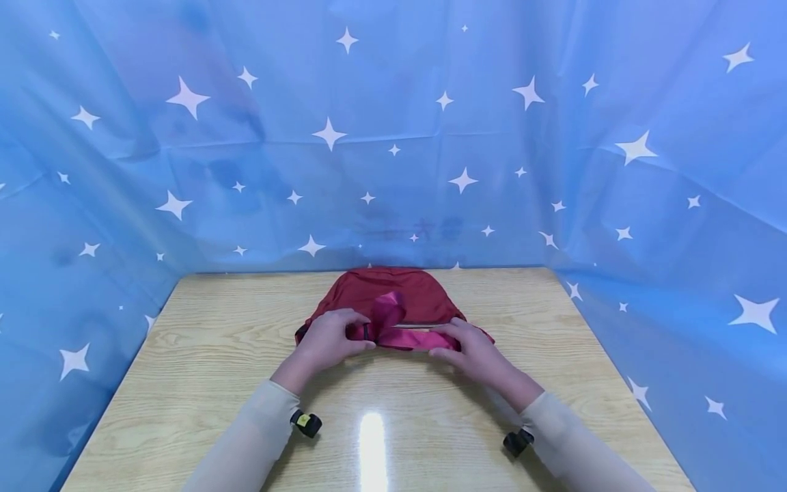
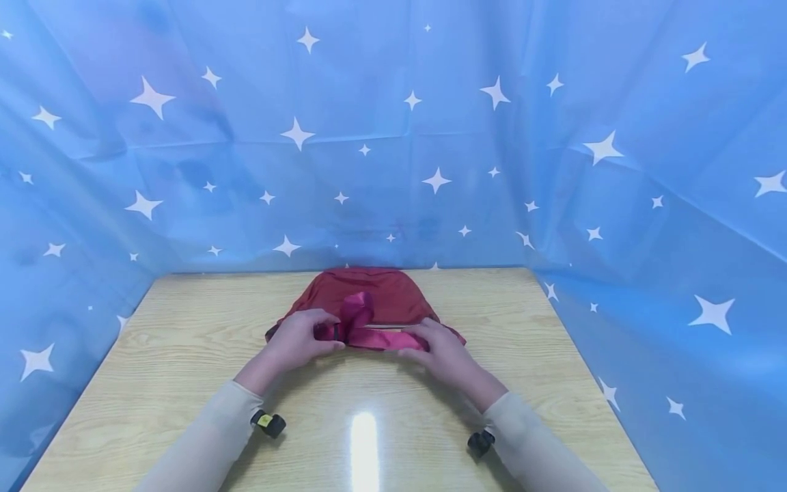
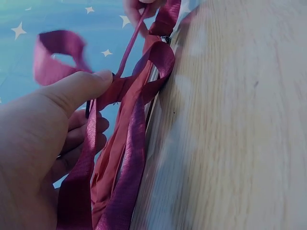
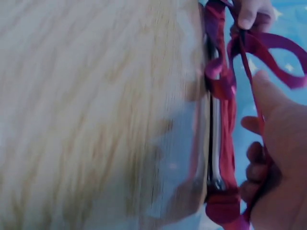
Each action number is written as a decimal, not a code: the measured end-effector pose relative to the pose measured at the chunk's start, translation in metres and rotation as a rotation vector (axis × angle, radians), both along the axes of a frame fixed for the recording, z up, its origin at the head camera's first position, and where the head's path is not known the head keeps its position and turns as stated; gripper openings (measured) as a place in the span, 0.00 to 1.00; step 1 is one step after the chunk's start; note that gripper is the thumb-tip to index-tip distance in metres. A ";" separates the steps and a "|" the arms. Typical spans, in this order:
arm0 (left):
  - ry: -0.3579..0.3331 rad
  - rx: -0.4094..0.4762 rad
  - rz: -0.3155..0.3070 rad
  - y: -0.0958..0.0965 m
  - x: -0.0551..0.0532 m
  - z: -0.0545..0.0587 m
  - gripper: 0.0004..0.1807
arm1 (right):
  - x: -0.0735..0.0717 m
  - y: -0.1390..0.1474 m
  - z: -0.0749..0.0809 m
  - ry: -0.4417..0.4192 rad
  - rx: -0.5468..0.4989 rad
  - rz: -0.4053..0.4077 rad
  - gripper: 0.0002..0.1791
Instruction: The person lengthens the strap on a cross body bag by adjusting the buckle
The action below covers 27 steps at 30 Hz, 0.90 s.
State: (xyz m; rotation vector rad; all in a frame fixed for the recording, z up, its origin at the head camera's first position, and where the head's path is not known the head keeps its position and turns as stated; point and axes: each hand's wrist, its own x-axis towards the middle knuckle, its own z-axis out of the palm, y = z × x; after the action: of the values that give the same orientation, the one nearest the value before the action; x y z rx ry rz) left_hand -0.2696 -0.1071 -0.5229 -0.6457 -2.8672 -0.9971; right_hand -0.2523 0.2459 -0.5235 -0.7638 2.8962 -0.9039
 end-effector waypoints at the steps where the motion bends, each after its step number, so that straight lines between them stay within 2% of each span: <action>1: -0.002 -0.005 0.009 -0.001 0.000 -0.001 0.23 | -0.001 0.002 0.001 0.010 0.003 -0.006 0.29; 7: -0.021 -0.012 0.054 -0.008 -0.003 -0.001 0.23 | -0.002 0.017 0.004 0.038 0.023 -0.031 0.27; 14: -0.018 -0.004 0.049 -0.009 -0.004 0.000 0.22 | -0.001 0.027 0.014 0.024 0.149 -0.016 0.20; 17: -0.019 0.008 0.046 -0.009 -0.005 0.000 0.20 | 0.001 0.026 0.016 0.013 0.208 -0.034 0.20; 21: -0.019 0.012 0.038 -0.010 -0.005 0.001 0.19 | 0.004 0.015 0.015 0.027 0.277 -0.041 0.30; 24: -0.013 0.017 0.043 -0.009 -0.004 0.002 0.19 | 0.007 -0.002 0.011 0.061 0.263 -0.028 0.38; 27: -0.012 0.021 0.047 -0.008 -0.003 0.004 0.19 | 0.008 -0.023 0.005 0.071 0.204 0.000 0.41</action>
State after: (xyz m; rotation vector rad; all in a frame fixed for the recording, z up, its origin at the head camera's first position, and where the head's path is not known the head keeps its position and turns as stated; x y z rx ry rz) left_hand -0.2725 -0.1152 -0.5186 -0.5701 -2.8641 -1.0260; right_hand -0.2446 0.2230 -0.5186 -0.7927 2.9869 -0.5805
